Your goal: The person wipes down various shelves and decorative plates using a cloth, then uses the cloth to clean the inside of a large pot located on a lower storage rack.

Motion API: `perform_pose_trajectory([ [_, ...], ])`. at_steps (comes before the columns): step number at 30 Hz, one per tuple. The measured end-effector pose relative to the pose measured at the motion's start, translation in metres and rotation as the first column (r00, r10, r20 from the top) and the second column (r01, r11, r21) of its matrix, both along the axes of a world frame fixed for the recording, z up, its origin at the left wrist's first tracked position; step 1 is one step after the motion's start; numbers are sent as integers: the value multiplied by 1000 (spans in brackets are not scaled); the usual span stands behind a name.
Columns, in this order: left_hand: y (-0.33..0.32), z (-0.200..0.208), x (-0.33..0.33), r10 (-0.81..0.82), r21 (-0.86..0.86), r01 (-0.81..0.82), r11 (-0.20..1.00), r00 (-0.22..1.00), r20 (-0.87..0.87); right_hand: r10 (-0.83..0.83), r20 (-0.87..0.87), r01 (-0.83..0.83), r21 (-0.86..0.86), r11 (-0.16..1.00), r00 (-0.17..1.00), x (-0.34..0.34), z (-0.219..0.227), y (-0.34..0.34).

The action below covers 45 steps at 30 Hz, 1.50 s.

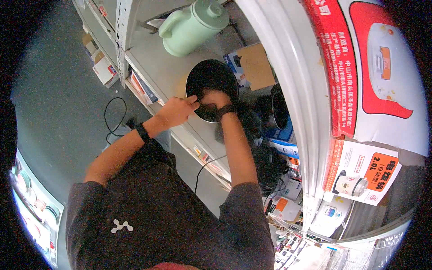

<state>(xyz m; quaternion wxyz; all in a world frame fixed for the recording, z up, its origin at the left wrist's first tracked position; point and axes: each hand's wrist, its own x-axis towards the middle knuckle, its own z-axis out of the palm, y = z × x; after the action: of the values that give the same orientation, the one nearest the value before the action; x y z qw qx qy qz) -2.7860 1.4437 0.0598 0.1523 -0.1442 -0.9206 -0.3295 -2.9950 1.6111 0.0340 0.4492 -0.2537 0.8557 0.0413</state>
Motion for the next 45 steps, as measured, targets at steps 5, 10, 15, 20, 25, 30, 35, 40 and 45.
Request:
perform_pose_trajectory([
  [5,0,3,0,-13,-8,13,1000,1000,6,85,-169,-78,44,996,982,24,10,-7],
  [10,-1,0,-3,-28,16,28,999,1000,-15,78,-240,-63,69,996,968,30,9,-9],
  [15,-3,-1,-1,-39,4,39,999,999,8,20,-231,1,95,996,973,30,16,-11],
  [20,-3,-1,-4,-64,43,63,997,998,15,-32,-239,59,103,993,971,30,20,-18],
  [25,-1,-3,-4,-56,86,59,995,998,-40,30,-271,-16,54,998,962,35,23,-16],
  [30,2,3,-1,-64,58,61,996,997,38,72,-313,-85,-29,996,947,41,6,-4],
  [35,-1,-4,-3,-35,45,38,998,997,-68,-61,-280,38,-87,995,958,47,16,-13],
  [40,3,-7,-1,-54,-52,52,997,998,-35,37,-525,-191,-241,952,851,40,-20,0],
  [45,-9,-14,-8,-75,-75,78,994,997,36,45,-401,-123,-171,978,915,62,19,-32],
])
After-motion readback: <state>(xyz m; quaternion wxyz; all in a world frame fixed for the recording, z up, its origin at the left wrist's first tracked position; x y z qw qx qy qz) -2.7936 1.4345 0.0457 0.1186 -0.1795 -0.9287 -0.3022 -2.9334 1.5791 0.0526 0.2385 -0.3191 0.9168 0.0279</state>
